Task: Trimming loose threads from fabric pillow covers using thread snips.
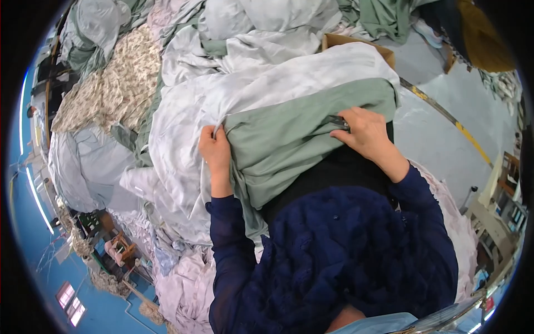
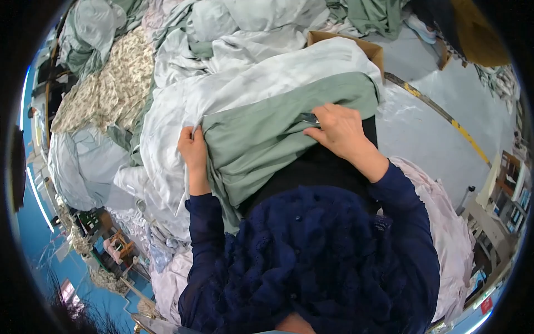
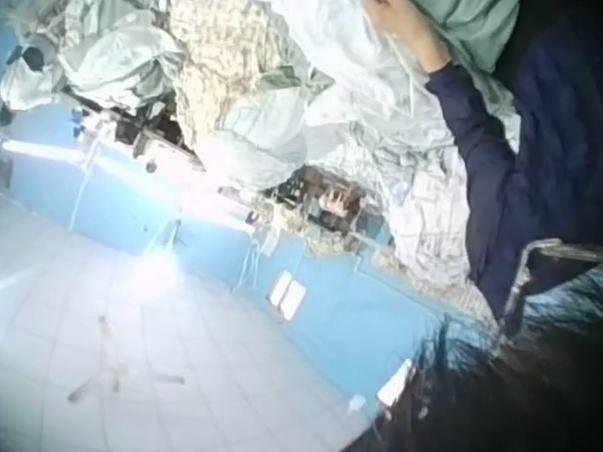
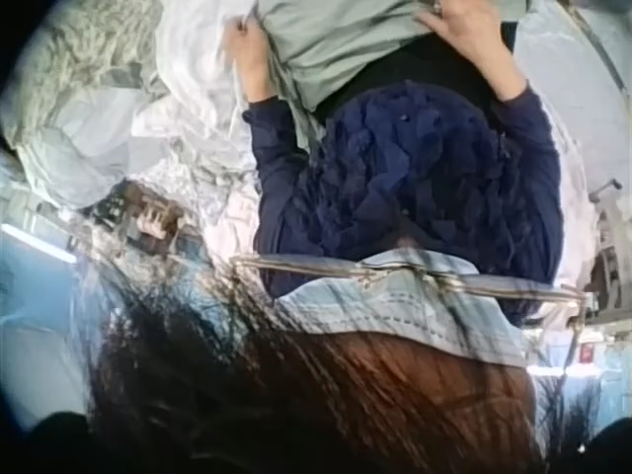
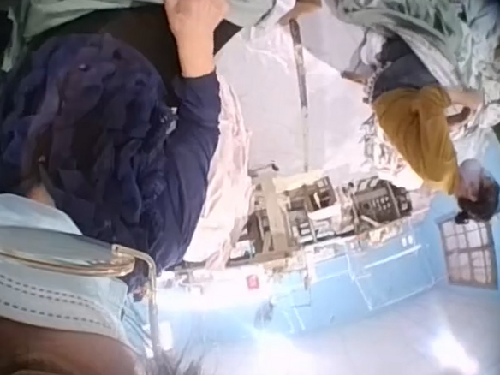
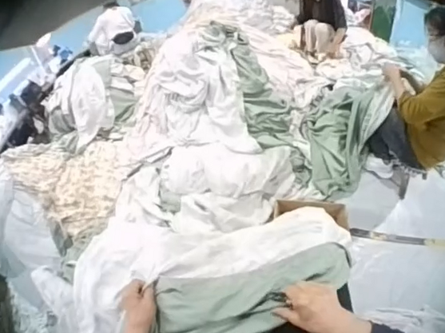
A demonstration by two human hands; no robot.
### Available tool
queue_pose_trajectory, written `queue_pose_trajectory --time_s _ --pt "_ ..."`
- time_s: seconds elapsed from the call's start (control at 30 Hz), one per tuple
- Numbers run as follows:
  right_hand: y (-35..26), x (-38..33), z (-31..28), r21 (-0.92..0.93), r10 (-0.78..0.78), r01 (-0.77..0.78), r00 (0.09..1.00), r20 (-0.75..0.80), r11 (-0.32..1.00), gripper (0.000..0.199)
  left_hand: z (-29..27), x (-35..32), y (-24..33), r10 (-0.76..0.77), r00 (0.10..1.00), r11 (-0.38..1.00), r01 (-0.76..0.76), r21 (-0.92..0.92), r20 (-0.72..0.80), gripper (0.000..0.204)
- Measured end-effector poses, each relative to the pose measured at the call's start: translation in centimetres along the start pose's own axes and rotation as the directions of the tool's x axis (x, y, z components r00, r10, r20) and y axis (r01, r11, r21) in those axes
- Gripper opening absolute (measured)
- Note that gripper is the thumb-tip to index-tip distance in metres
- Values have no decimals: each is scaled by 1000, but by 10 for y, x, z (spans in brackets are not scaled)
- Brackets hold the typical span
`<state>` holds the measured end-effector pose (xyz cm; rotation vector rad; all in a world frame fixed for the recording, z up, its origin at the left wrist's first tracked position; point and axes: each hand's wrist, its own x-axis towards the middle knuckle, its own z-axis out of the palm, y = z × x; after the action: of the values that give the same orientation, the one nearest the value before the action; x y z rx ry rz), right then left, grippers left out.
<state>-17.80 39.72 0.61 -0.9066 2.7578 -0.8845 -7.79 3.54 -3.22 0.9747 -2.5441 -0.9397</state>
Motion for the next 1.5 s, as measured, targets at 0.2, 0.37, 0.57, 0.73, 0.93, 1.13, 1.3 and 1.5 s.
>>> queue_pose_trajectory --time_s 0.2,0.37,0.57,0.73,0.93,1.13,1.3,1.5 --pt "21 -11 0 188 80 -97 992 93 977 12 4 2 -7 75 997 995 -76 -61 -26 14" --pt "54 -33 -41 550 422 -426 895 141 718 11 3 0 -15 -58 997 979 64 -193 41 15" --pt "106 -87 -90 558 693 -565 721 -25 608 13 -1 8 -22 -47 993 969 72 -235 110 17" --pt "104 -93 -97 -260 644 -728 684 -343 635 25 -17 8 -13 -85 973 945 147 -292 215 15" --pt "37 -16 -55 283 280 -204 924 -261 937 22 -37 -12 -24 12 995 999 -6 -54 99 12" --pt "-32 76 12 573 -138 185 983 -124 798 44 -44 -19 4 -137 957 915 221 -338 256 9" --pt "-45 107 87 634 -179 -14 954 240 774 71 -61 -22 11 -113 912 655 367 -661 395 6" --pt "-30 117 85 706 -49 -299 903 427 642 15 -75 -17 19 -111 859 614 455 -645 500 7"
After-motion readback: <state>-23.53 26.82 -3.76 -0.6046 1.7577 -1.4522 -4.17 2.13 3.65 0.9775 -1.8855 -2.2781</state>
